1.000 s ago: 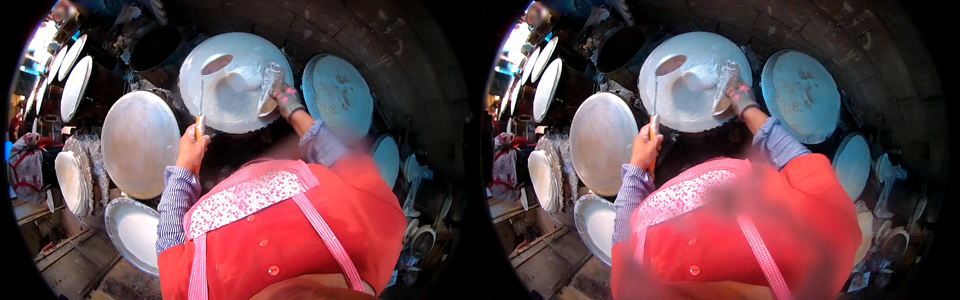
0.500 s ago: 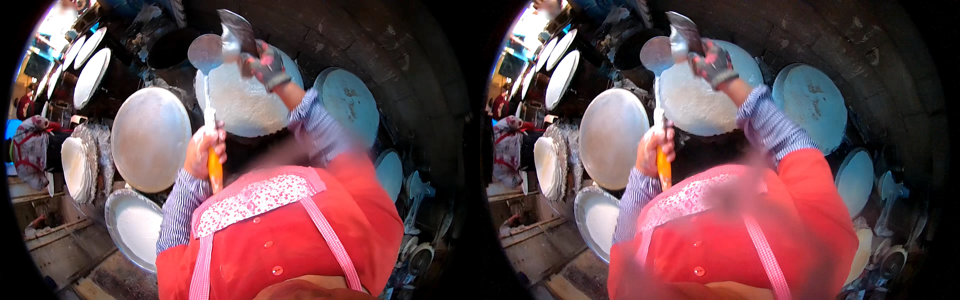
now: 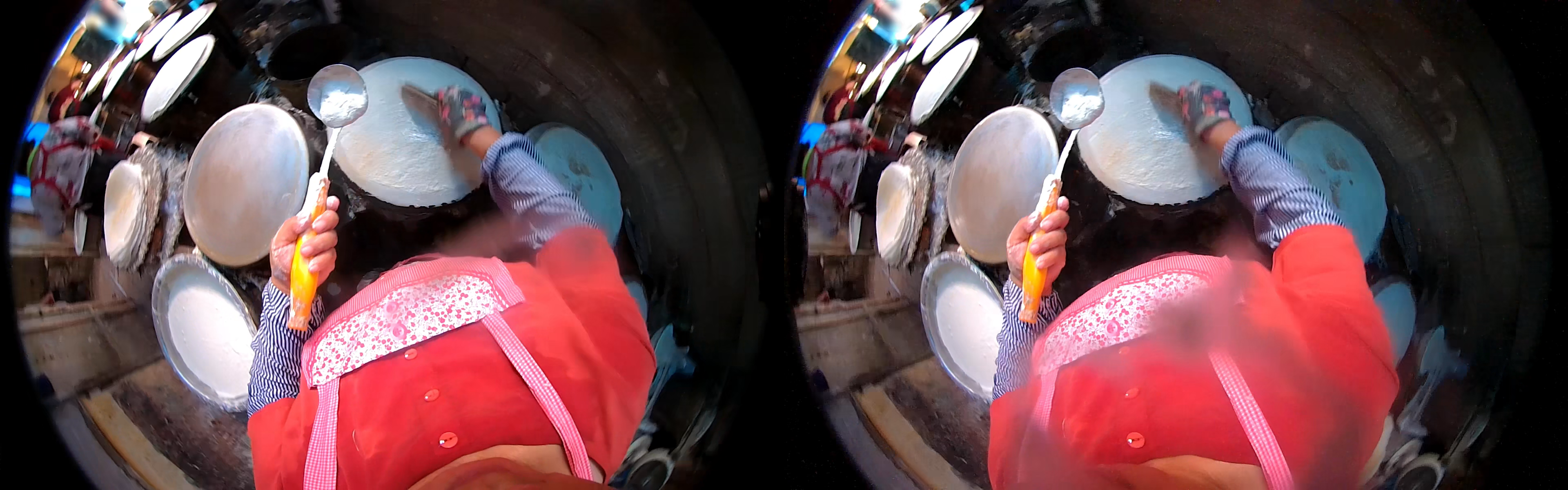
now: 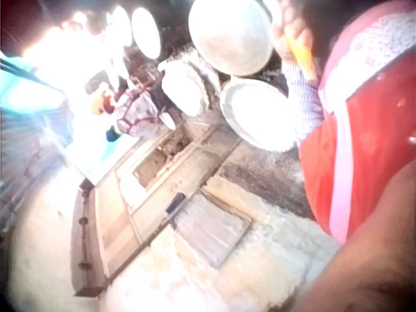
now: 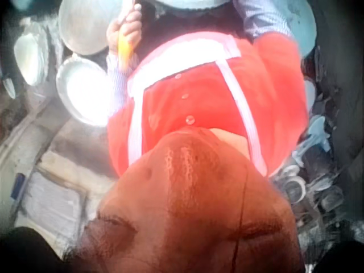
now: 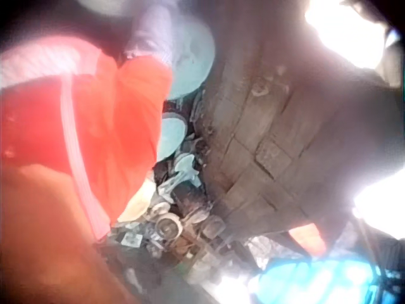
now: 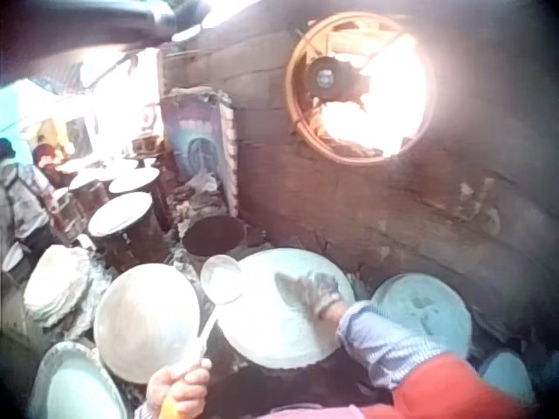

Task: The person scoops white batter from a metal bowl and pours it onto a large, hot, circular griddle. They use a flat metal spatula to spread the batter into a thin, even layer. Once cooked, the person lifts the crepe and places it onto a stack of finished crepes. This process is repeated continuously throughout the video.

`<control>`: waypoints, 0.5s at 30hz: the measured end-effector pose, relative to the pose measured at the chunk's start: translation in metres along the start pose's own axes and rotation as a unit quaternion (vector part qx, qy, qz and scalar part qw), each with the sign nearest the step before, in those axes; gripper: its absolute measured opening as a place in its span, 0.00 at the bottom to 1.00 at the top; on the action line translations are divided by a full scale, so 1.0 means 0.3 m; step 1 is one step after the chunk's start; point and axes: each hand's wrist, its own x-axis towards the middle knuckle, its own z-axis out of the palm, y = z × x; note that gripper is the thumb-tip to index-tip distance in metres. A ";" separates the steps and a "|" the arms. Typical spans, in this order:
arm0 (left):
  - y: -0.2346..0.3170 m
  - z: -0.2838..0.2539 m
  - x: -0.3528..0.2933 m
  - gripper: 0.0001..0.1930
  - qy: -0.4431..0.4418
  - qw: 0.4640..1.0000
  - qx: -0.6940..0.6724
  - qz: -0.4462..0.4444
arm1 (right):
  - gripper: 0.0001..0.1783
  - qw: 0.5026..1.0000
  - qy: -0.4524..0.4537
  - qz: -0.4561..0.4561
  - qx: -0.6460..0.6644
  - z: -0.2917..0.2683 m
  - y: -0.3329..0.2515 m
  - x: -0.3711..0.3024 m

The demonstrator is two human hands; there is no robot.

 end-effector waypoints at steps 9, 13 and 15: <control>-0.240 -0.186 -0.636 0.22 0.067 0.902 0.171 0.390 | 0.09 0.952 0.026 -0.152 0.266 0.052 -0.403 -0.351; -0.215 -0.270 -1.000 0.20 0.299 0.833 0.180 0.429 | 0.11 0.888 -0.011 -0.226 0.399 -0.038 -0.562 -0.364; -0.149 -0.397 -1.173 0.15 0.315 0.844 0.129 0.413 | 0.13 0.863 -0.063 -0.286 0.412 -0.063 -0.701 -0.405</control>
